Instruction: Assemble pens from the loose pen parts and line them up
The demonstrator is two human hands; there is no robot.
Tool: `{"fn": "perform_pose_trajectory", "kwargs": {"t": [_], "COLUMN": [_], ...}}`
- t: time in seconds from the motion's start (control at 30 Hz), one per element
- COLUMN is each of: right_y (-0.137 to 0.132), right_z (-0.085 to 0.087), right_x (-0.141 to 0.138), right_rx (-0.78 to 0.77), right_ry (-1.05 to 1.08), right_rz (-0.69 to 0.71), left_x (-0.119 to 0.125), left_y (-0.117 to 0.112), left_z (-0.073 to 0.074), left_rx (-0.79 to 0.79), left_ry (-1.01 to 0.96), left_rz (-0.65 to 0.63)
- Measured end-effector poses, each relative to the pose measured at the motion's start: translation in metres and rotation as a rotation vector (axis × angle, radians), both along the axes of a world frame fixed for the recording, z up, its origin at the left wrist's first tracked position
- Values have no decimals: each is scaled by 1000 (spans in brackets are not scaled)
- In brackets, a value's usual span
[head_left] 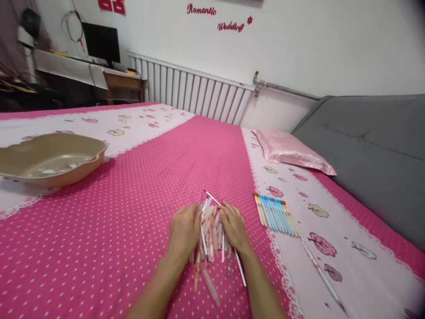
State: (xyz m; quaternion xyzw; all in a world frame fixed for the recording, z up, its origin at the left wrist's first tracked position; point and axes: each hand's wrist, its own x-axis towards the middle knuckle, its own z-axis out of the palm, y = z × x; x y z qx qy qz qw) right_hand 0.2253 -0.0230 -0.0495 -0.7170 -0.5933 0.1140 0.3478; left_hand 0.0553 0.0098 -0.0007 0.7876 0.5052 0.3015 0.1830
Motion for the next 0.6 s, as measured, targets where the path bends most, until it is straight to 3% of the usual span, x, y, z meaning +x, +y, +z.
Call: {"fn": "perform_pose_trajectory", "kwargs": {"t": [0.27, 0.5, 0.6], "right_y": [-2, -10, -16], "right_z": [8, 26, 39], "right_x": [-1, 12, 12], "right_rx": [72, 230, 286], "right_ry": [29, 344, 519], "right_rz": [24, -301, -366], "left_x": [-3, -3, -3], "left_y": [1, -1, -1], "left_z": [0, 1, 0], "left_rx": [6, -27, -8], "left_ry": [3, -99, -138], "left_rz": [20, 24, 22]}}
